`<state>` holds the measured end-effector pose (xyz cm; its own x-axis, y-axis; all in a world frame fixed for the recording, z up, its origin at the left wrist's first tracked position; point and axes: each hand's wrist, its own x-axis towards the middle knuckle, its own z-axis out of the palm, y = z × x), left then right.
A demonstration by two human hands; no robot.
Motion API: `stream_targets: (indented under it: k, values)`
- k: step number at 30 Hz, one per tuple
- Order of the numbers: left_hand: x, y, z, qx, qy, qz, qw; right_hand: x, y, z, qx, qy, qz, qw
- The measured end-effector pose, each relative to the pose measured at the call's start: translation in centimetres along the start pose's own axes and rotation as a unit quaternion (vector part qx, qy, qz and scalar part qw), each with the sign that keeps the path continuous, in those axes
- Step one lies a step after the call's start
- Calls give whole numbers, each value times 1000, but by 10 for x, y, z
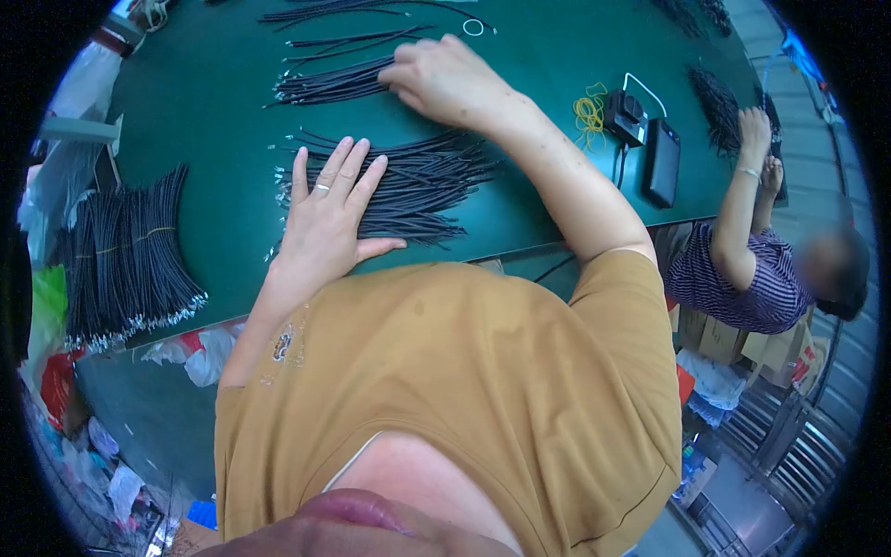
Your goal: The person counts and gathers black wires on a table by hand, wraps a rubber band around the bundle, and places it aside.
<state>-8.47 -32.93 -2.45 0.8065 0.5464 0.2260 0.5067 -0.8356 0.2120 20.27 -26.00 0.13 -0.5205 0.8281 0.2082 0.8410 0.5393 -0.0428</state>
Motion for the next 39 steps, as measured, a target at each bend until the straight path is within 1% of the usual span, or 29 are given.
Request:
stream_targets:
  k: [1, 2, 3, 5, 12, 14, 15, 18, 20, 21, 23, 24, 26, 27, 29, 30, 34, 36, 39]
  values:
    - [0, 0, 0, 0, -1, 0, 1000, 3, 7, 9, -71, 46, 17, 996]
    - [0, 0, 0, -2, -6, -3, 1000, 4, 10, 13, -84, 49, 20, 995]
    - [0, -1, -1, -3, -11, -7, 1000, 5, 9, 15, -82, 50, 18, 995]
    - [-1, -2, -1, -4, -11, -8, 1000, 6, 4, 15, -80, 4, 14, 997]
    - [0, -2, 1, -19, -4, -11, 1000, -1, 0, 21, -63, 28, 33, 997]
    - [-1, -3, 1, -20, -5, -11, 1000, -1, -4, 14, -25, -28, 34, 999]
    - [-1, -3, 1, -21, -5, -11, 1000, -1, -4, 13, -25, -28, 34, 999]
    - [0, -3, 2, -12, 6, -3, 1000, -3, 2, 14, -20, -17, 24, 999]
    - [0, -3, 2, -12, 6, -3, 1000, -3, 10, 22, -27, 27, 57, 998]
    - [0, -3, 2, -11, 6, -3, 1000, -2, 11, 23, -27, 27, 56, 998]
    - [-1, -3, 2, -10, 8, -2, 1000, -1, 11, 24, -56, 55, 100, 992]
    - [-1, -4, 3, -8, 9, 0, 1000, -1, 9, 23, -56, 55, 100, 992]
    - [-1, -4, 3, -9, 8, 0, 1000, -3, 3, 18, -33, 66, 57, 996]
    - [-1, -4, 3, -10, 7, -1, 1000, -5, -2, 13, -33, 65, 57, 996]
    - [-1, -4, 2, -13, -1, -6, 1000, -7, -12, 4, -7, 6, 41, 999]
    - [-1, -4, 2, -16, -10, -11, 1000, -10, -12, 7, -7, 14, 25, 1000]
    - [-2, -5, 3, -20, -9, -11, 1000, -14, -16, 6, -33, 4, 14, 999]
    - [-2, -4, 2, -29, -6, -10, 1000, -15, -19, 5, -17, -34, 15, 999]
    - [-2, -4, 2, -26, -14, -13, 999, -16, -19, 5, 2, -40, 24, 999]
